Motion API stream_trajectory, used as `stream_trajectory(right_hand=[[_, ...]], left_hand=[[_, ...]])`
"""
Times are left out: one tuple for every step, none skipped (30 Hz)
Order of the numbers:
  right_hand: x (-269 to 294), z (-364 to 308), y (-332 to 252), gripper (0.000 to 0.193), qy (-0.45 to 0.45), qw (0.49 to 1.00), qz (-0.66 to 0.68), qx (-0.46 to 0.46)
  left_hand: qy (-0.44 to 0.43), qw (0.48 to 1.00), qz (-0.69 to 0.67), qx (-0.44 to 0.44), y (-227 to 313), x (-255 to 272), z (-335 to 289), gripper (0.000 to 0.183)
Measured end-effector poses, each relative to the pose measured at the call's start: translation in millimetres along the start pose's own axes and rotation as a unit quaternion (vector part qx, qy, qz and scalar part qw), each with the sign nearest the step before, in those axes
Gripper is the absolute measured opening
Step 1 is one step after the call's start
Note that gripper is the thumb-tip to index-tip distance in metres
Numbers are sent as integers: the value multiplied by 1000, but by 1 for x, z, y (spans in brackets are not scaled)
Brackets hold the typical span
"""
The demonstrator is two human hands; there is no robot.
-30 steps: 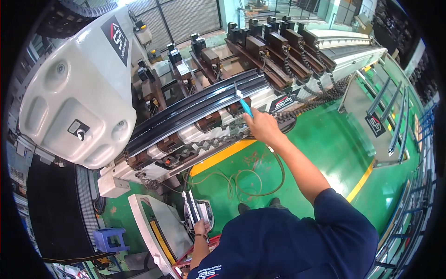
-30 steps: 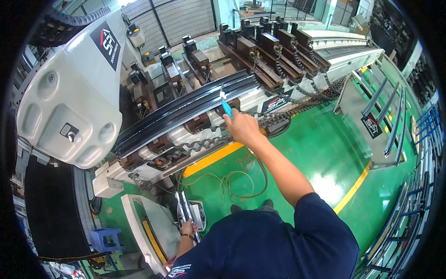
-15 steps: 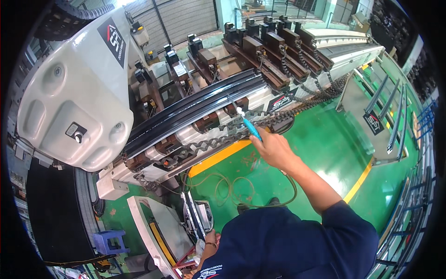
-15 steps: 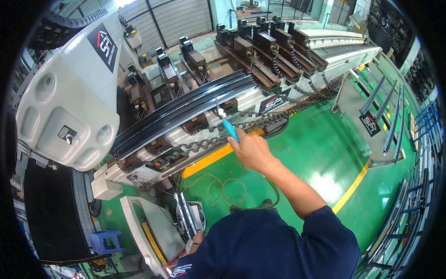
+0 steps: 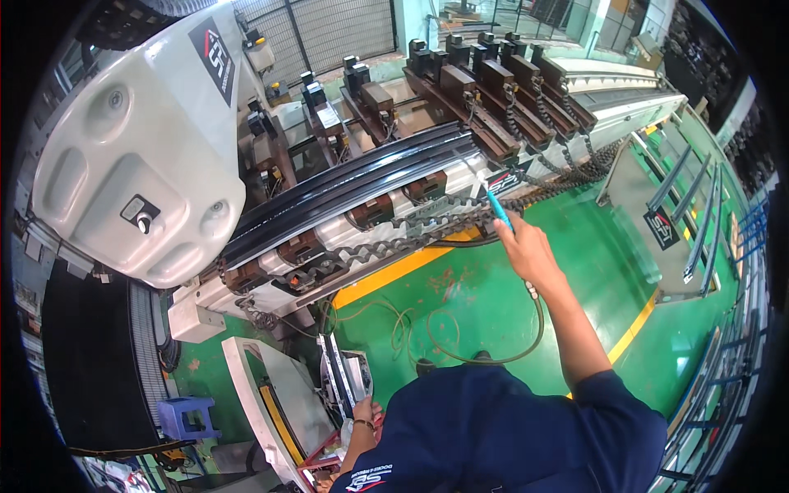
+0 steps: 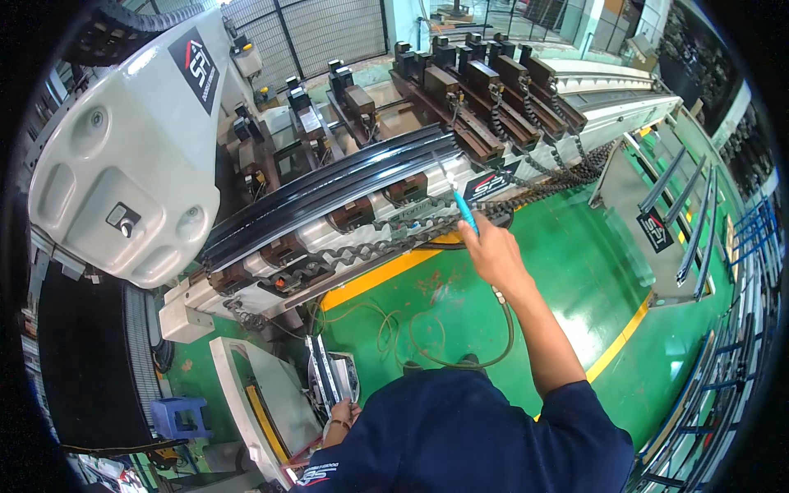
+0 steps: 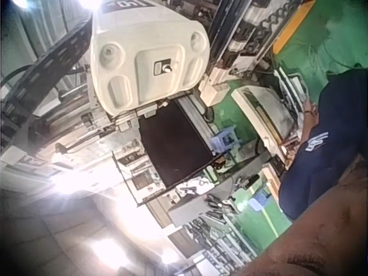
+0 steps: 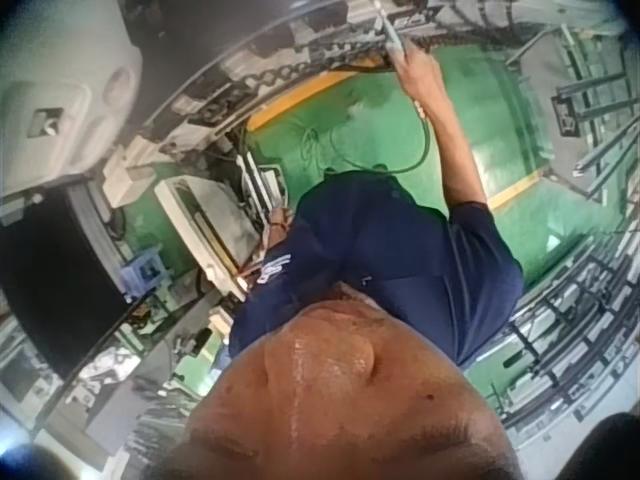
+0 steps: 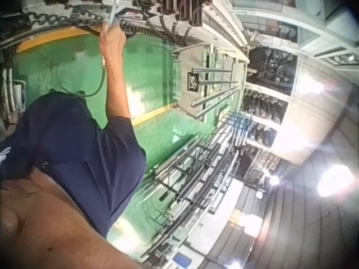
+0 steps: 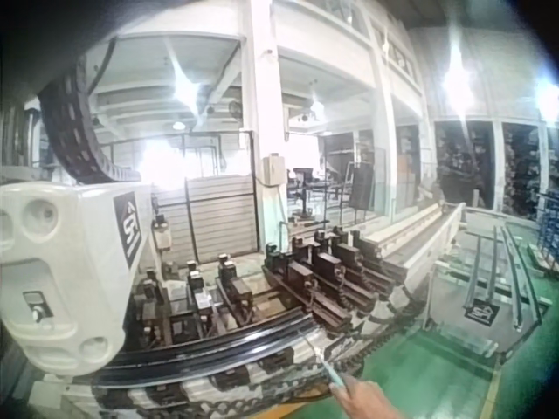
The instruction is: The person places long metal profiles into a clamping machine, then walks to a nearby desk to retrieve a marker and write on a paper document. They return to the machine, use a blue air blow gun to clean the profiles, and then reposition the metal pieces within the clamps.
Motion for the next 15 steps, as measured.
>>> stream_trajectory(right_hand=[[2,5,0,49,-10,1000,-4,-25],[8,14,-1,49,-19,999,-9,-50],[11,19,-1,50,-28,997,-13,-74],[10,18,0,50,-23,998,-4,-66],[10,21,2,51,-15,998,4,-55],[9,23,10,51,-9,999,13,-45],[12,32,28,50,42,999,-9,-34],[19,36,28,50,39,998,-5,-45],[25,43,23,50,34,998,4,-50],[27,47,20,50,30,998,13,-55],[21,51,18,50,-10,998,42,-48],[20,54,17,50,-15,997,59,-38],[19,59,16,50,-21,996,77,-28],[18,62,14,51,-28,995,93,-20],[25,69,15,51,-28,994,107,-18]], left_hand=[[2,1000,-2,-2,1,0,1,39],[2,1000,-4,-4,3,0,3,39],[19,1000,-19,6,1,-1,4,37],[19,1000,-14,7,-2,2,1,36],[15,1000,-9,5,1,0,0,36],[14,1000,-3,4,0,0,-3,35],[16,1000,-12,-5,2,-2,-3,34],[8,1000,-22,-5,-2,-3,-4,34],[7,999,-35,-10,-8,3,0,34],[6,999,-47,-15,-15,9,3,35],[14,998,-52,-22,-14,7,5,36],[24,998,-50,-23,-20,10,-1,37],[35,998,-49,-24,-24,14,-5,38],[28,998,-52,-23,-30,15,-10,39],[20,998,-53,-22,-31,15,-12,39]])
Point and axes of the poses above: each hand's wrist, its own z-axis towards the middle knuckle, its own x-axis out of the back of the hand, y = z × x, the point moved 5 cm from there along z, towards the middle knuckle, and after that the axes turned 13 degrees about -y, right-handed, at the moved point
